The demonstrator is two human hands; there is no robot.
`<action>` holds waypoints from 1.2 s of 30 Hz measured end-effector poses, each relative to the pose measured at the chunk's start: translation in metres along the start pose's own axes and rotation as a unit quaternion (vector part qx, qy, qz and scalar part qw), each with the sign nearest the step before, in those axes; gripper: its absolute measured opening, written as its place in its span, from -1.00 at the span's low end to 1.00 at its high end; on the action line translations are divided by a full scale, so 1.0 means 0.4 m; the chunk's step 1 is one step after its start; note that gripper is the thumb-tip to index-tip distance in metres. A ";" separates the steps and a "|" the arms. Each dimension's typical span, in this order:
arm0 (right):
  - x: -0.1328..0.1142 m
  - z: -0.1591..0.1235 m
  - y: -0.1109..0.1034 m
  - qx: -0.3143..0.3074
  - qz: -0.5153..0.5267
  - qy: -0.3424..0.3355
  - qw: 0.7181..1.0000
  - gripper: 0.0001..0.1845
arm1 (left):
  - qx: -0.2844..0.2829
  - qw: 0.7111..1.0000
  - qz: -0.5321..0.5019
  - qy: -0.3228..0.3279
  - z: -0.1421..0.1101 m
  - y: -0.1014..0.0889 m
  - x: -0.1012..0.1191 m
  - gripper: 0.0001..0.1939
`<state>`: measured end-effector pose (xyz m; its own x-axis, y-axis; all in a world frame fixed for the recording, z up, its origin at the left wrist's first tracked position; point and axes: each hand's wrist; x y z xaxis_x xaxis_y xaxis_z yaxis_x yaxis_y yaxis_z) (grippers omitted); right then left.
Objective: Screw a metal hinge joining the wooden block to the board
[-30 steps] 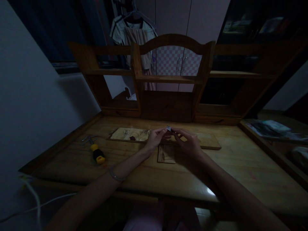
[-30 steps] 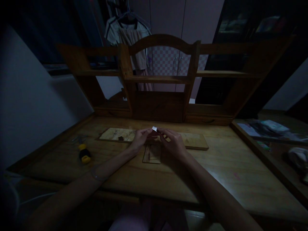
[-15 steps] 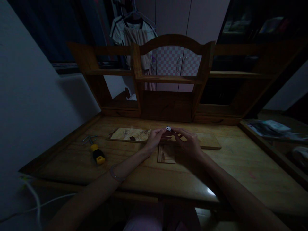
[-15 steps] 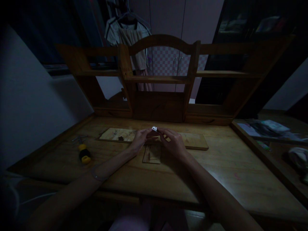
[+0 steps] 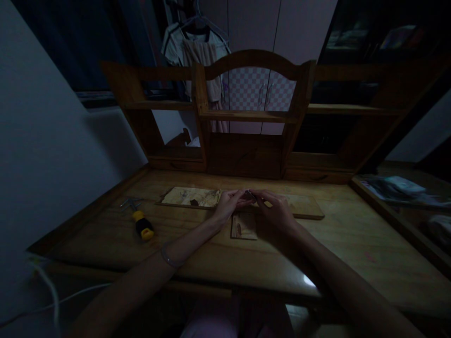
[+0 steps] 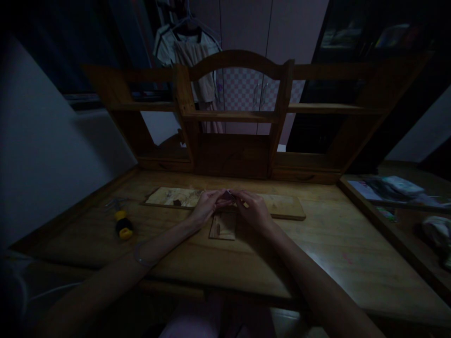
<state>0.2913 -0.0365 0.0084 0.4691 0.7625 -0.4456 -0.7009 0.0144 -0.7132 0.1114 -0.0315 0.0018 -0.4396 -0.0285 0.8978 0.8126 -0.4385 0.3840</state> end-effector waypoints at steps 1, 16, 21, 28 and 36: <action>-0.002 0.000 0.000 -0.002 0.001 0.003 1.000 -0.67 | 0.002 1.000 -0.009 0.003 -0.001 0.000 0.000 -0.66; 0.008 0.005 -0.001 -0.060 -0.029 0.004 0.998 -0.56 | -0.014 0.993 -0.119 -0.006 0.001 -0.012 0.008 -0.76; 0.006 0.004 -0.009 -0.052 -0.042 0.016 0.998 -0.58 | -0.039 0.990 -0.136 -0.004 0.000 -0.011 0.010 -0.74; 0.004 0.004 -0.012 -0.046 -0.046 0.025 0.998 -0.59 | -0.030 0.991 -0.129 -0.002 -0.003 0.001 0.018 -0.75; -0.006 0.005 -0.016 -0.048 -0.026 0.030 0.998 -0.59 | -0.025 0.993 -0.119 0.001 -0.003 0.000 0.016 -0.77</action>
<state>0.2935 -0.0369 0.0152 0.5372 0.7224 -0.4354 -0.6208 -0.0109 -0.7839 0.1083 -0.0328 0.0072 -0.6185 0.0789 0.7818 0.6653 -0.4767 0.5745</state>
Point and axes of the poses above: each hand's wrist, its own z-axis towards the middle knuckle, its own y-axis out of the palm, x = y × z, and after that the axes turned 14 degrees about -x, right-handed
